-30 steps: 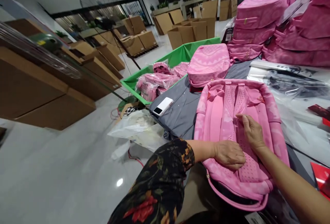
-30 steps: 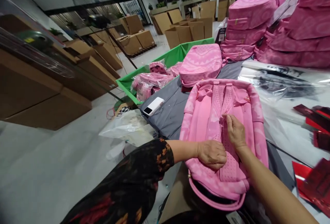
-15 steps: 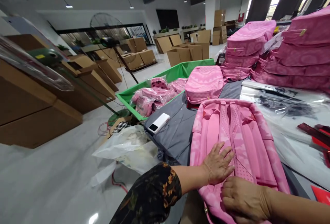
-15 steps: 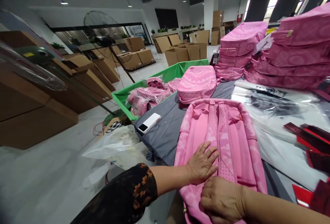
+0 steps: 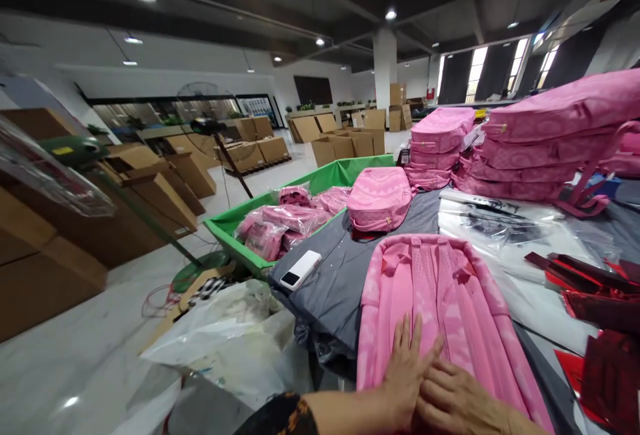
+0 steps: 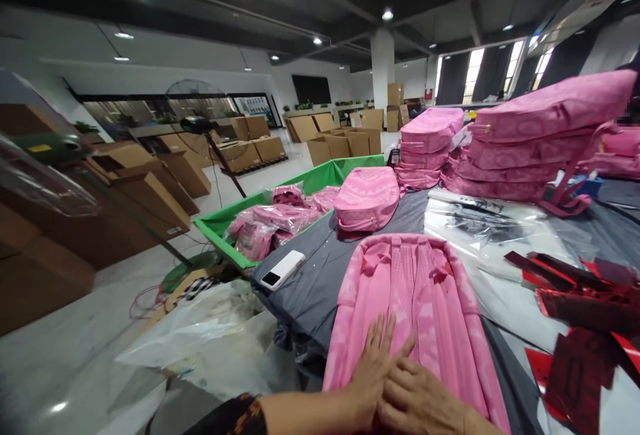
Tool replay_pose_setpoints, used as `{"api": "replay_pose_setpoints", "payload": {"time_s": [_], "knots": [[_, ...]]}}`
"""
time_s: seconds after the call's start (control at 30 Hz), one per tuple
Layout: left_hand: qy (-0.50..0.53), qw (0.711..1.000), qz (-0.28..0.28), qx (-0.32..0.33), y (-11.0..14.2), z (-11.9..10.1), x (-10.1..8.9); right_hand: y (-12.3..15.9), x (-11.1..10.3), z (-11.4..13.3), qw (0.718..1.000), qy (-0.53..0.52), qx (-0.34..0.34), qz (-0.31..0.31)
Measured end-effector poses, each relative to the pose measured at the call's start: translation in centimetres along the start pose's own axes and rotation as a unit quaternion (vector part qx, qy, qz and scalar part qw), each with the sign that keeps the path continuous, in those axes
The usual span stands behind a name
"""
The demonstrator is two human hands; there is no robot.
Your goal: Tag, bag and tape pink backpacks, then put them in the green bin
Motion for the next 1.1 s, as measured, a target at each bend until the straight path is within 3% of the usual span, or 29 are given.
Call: {"api": "replay_pose_setpoints", "payload": {"time_s": [0.07, 0.13, 0.17, 0.2, 0.27, 0.37, 0.43, 0.53, 0.6, 0.67, 0.73, 0.83, 0.97, 1.1], "knots": [[-0.001, 0.998, 0.006, 0.064, 1.8, -0.8, -0.5, 0.3, -3.3, -3.3, 0.992, 0.079, 0.070, -0.064], [-0.017, 0.992, 0.004, 0.126, 2.2, -1.0, -2.0, 1.3, -6.8, -9.0, 0.955, 0.162, 0.215, -0.126], [-0.027, 0.989, 0.008, 0.142, 1.8, -0.8, -2.9, 2.2, -8.0, -12.2, 0.925, 0.176, 0.308, -0.135], [-0.036, 0.989, 0.013, 0.143, 0.8, -0.3, -3.8, 2.8, -8.6, -14.6, 0.906, 0.181, 0.357, -0.137], [-0.045, 0.992, -0.009, 0.117, -2.3, 0.9, -6.1, 3.5, -8.4, -17.9, 0.890, 0.166, 0.408, -0.120], [-0.034, 0.994, -0.085, 0.063, -7.1, 2.4, -8.8, 3.8, -7.8, -20.6, 0.899, 0.120, 0.413, -0.081], [-0.002, 0.997, -0.076, 0.033, -9.2, 3.2, -8.3, 4.3, -9.0, -22.1, 0.906, 0.081, 0.410, -0.066], [0.070, 0.997, -0.018, 0.008, -10.1, 3.8, -5.9, 6.1, -14.0, -25.2, 0.903, 0.052, 0.417, -0.093], [0.114, 0.993, -0.011, 0.003, -9.8, 4.0, -5.1, 8.0, -18.0, -27.8, 0.886, 0.062, 0.435, -0.147], [0.147, 0.989, -0.013, -0.005, -9.6, 4.3, -4.8, 10.1, -20.5, -30.6, 0.867, 0.073, 0.453, -0.196], [0.170, 0.985, -0.010, -0.007, -9.4, 4.5, -4.7, 12.1, -21.0, -33.4, 0.852, 0.076, 0.466, -0.226], [0.192, 0.981, -0.007, 0.000, -9.5, 4.6, -4.5, 14.8, -19.6, -36.8, 0.830, 0.074, 0.491, -0.253], [0.191, 0.981, -0.017, 0.004, -9.8, 4.9, -4.2, 17.0, -18.3, -38.3, 0.807, 0.065, 0.517, -0.276], [0.215, 0.976, -0.034, 0.007, -9.8, 4.9, -4.4, 16.5, -22.3, -37.0, 0.789, 0.109, 0.506, -0.330]]}}
Point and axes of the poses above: each hand's wrist, its own y-axis away from the middle knuckle, its own x-axis out of the palm, z = x × y, the point moved 9 cm from there along -y, towards the middle knuckle, and after that the axes turned 15 degrees about -y, right-handed, at the moved point
